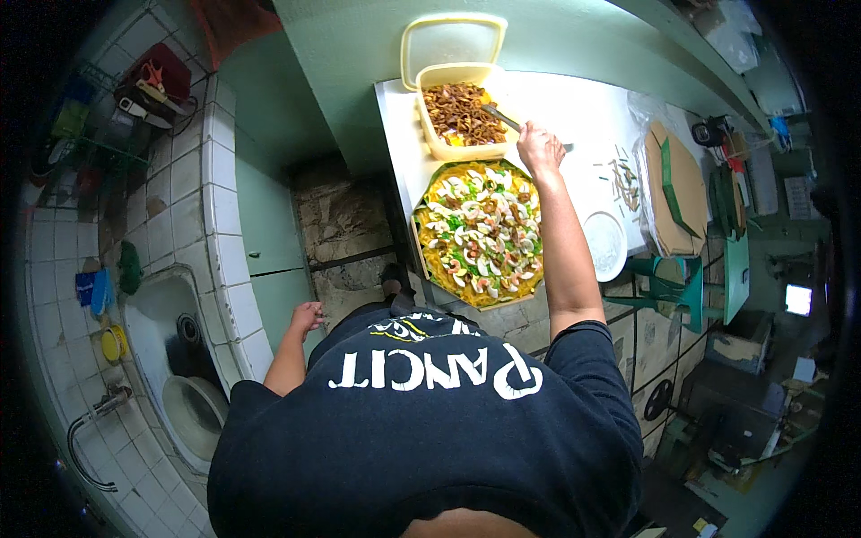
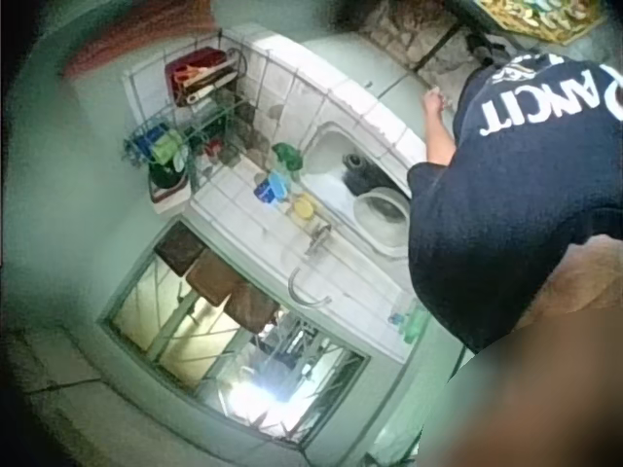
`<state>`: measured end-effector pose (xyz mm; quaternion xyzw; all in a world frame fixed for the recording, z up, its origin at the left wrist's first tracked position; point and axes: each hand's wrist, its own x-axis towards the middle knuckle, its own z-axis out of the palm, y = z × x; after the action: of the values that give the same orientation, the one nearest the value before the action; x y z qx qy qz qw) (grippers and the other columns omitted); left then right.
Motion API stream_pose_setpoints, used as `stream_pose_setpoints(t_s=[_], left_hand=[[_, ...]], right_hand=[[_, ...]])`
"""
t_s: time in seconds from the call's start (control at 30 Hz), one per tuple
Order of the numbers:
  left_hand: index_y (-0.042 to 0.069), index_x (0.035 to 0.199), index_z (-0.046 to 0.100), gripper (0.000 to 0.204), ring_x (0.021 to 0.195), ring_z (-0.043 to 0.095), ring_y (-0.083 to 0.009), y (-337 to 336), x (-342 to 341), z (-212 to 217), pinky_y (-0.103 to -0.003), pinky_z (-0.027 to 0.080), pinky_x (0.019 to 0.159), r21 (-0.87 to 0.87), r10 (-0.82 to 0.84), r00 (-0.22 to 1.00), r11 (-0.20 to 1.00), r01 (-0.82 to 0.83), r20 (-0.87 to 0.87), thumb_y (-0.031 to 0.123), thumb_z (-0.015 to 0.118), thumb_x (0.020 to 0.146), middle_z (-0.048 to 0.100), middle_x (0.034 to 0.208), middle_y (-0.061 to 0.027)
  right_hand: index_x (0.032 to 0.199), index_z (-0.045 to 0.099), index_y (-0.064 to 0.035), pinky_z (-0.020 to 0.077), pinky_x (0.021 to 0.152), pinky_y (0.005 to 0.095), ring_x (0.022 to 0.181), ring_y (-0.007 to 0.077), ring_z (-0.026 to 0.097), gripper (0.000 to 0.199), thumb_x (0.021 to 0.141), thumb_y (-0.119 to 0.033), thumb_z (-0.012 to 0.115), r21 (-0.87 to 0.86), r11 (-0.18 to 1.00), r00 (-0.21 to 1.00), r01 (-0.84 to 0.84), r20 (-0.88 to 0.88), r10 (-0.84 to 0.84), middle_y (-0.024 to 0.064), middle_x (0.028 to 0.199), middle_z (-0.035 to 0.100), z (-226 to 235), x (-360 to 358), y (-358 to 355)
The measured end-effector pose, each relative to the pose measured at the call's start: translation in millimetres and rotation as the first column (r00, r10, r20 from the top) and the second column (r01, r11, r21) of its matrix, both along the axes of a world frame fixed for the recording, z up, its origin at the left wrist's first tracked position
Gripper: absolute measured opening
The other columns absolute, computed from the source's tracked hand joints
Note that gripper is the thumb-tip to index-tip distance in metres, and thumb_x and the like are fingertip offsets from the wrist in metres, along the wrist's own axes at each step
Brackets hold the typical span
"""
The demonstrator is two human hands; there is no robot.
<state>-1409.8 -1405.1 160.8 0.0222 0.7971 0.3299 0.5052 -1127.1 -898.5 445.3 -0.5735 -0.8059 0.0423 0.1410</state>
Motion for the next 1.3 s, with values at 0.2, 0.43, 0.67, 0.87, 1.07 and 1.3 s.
stream_pose_setpoints(t_s=[0.2,0.43,0.67,0.87,1.07,1.3], left_hand=[[0.012,0.113,0.062,0.026,0.069,0.06,-0.0139,-30,2,-13,-0.027,0.048,0.057,-0.123,0.038,0.999,0.992,-0.037,0.006,0.028,0.055,0.092,0.06,0.09,0.0],[0.012,0.114,0.062,0.028,0.069,0.06,-0.0131,-18,-7,-18,-0.027,0.048,0.056,-0.066,-0.023,1.0,0.998,0.022,-0.013,0.029,0.054,0.093,0.061,0.09,0.0],[0.012,0.112,0.063,0.027,0.07,0.061,-0.0102,14,-9,-5,-0.025,0.048,0.056,0.04,-0.034,0.999,0.999,0.035,-0.023,0.03,0.054,0.094,0.061,0.089,0.0019],[0.012,0.115,0.061,0.029,0.068,0.059,-0.0111,23,-4,1,-0.025,0.048,0.057,-0.003,-0.107,0.994,0.994,0.107,-0.004,0.031,0.055,0.095,0.061,0.092,0.0011],[0.015,0.111,0.064,0.024,0.069,0.06,-0.0098,15,-4,2,-0.025,0.047,0.057,-0.034,-0.087,0.996,0.996,0.086,-0.023,0.029,0.055,0.094,0.061,0.087,0.0029],[0.013,0.111,0.063,0.026,0.068,0.059,-0.0099,8,-1,4,-0.025,0.047,0.056,-0.09,-0.09,0.995,0.992,0.087,-0.032,0.03,0.054,0.094,0.061,0.089,0.0025]], right_hand=[[0.109,0.066,-0.0128,0.0462,0.09,0.0482,0.102,0.0378,0.062,0.039,0.094,-0.04,0.043,-0.117,0.993,0.999,-0.001,-0.048,-0.005,0.0198,0.104,0.066,-2,-13,5],[0.103,0.067,-0.0132,0.0477,0.084,0.0482,0.095,0.0392,0.062,0.035,0.094,-0.039,0.044,-0.007,1.0,0.994,-0.016,-0.106,0.016,0.0186,0.096,0.067,15,31,-20],[0.096,0.065,-0.0088,0.0504,0.059,0.0398,0.073,0.0311,0.065,0.014,0.092,-0.018,0.055,0.26,0.918,0.931,-0.301,-0.128,0.341,0.0118,0.081,0.062,12,99,-117],[0.096,0.063,-0.0081,0.0492,0.06,0.0365,0.068,0.0255,0.062,0.012,0.087,-0.015,0.061,0.386,0.828,0.901,-0.406,0.017,0.434,0.0089,0.085,0.061,-20,113,-149],[0.097,0.065,-0.0072,0.0492,0.058,0.0396,0.068,0.0309,0.063,0.013,0.091,-0.015,0.058,0.306,0.918,0.91,-0.25,-0.248,0.331,0.0114,0.084,0.062,-8,124,-145],[0.098,0.066,-0.0012,0.0478,0.063,0.0381,0.067,0.0295,0.061,0.019,0.096,-0.014,0.052,0.45,0.892,0.814,-0.048,-0.5,0.296,0.0148,0.08,0.063,34,104,-95]])
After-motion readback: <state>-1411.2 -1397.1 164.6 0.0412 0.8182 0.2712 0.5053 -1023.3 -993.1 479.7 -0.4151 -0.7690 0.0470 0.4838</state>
